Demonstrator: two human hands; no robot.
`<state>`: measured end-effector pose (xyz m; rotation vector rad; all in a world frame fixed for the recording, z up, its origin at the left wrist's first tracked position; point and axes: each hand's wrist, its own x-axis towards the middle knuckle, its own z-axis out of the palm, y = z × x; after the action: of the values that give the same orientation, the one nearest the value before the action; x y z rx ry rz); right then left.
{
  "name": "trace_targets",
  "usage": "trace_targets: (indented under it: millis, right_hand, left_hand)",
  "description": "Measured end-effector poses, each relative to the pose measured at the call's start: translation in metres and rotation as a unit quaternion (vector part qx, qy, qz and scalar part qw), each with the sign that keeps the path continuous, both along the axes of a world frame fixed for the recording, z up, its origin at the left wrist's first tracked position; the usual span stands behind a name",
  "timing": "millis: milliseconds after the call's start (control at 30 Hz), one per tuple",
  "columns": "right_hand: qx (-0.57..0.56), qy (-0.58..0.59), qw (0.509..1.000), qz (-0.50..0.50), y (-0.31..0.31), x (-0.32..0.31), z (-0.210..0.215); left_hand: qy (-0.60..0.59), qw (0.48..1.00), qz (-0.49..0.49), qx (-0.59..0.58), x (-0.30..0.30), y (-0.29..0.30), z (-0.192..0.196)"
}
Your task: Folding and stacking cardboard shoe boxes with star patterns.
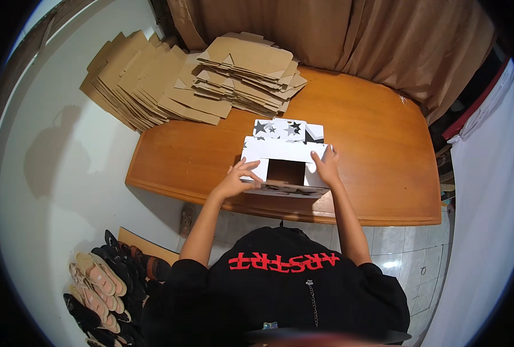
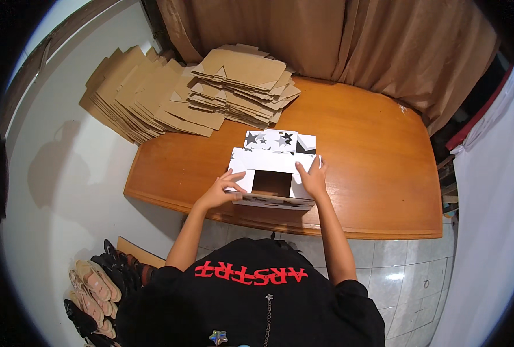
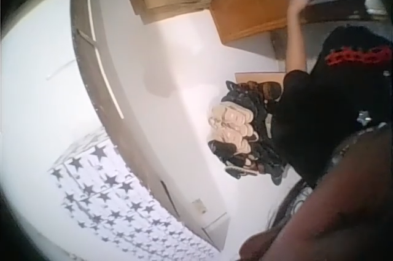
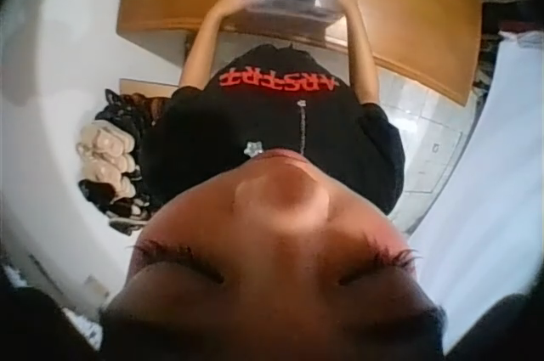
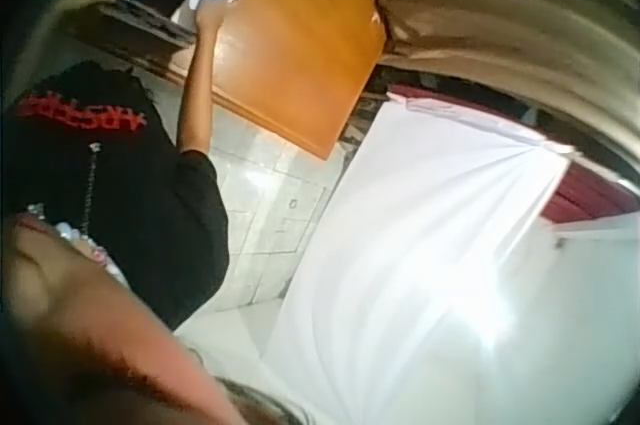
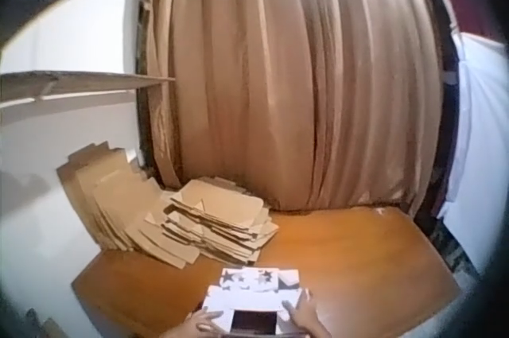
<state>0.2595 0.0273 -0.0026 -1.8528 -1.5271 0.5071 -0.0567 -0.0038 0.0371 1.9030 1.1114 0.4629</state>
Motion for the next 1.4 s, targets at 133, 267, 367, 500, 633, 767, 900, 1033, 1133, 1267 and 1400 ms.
trace_targets:
  millis: [133,267,367,500,633,767,900,1033,1133,1267,1400]
  right_hand:
    - [0.005,0.124,0.991,0.049,0.0,0.006,0.003]
    - [0.014,0.047,0.997,0.063,-0.006,0.0,0.008]
    - [-0.007,0.004,1.0,0.009,-0.011,-0.014,0.015]
    - [-0.072,-0.069,0.995,-0.03,-0.019,-0.031,0.039]
    - [-0.098,-0.113,0.987,-0.052,-0.016,-0.037,0.04]
    - [-0.117,-0.144,0.981,-0.058,-0.017,-0.039,0.041]
    - [-0.116,-0.136,0.983,-0.053,-0.02,-0.042,0.047]
    - [-0.041,-0.156,0.985,-0.06,-0.021,-0.031,0.032]
    - [-0.08,-0.118,0.987,-0.072,-0.022,-0.02,0.025]
    - [-0.094,-0.108,0.988,-0.061,-0.026,-0.017,0.03]
    - [-0.045,-0.124,0.988,-0.075,-0.035,-0.018,0.035]
  left_hand:
    - [-0.044,0.98,0.178,0.084,0.021,0.01,-0.019]
    - [-0.008,0.939,0.323,0.115,0.049,0.019,-0.02]
    - [0.036,0.918,0.388,0.081,0.059,0.023,-0.013]
    - [0.114,0.916,0.385,-0.02,0.059,0.026,-0.004]
    - [0.117,0.912,0.393,0.006,0.063,0.024,-0.007]
    - [0.147,0.905,0.399,0.012,0.069,0.021,-0.007]
    - [0.173,0.904,0.391,0.011,0.069,0.02,-0.006]
    - [0.132,0.914,0.382,0.035,0.061,0.02,-0.011]
    - [0.051,0.917,0.395,-0.005,0.036,0.023,-0.037]
    - [-0.107,0.896,0.316,-0.293,0.024,0.011,-0.038]
    - [-0.14,0.871,0.328,-0.337,0.034,-0.003,0.0]
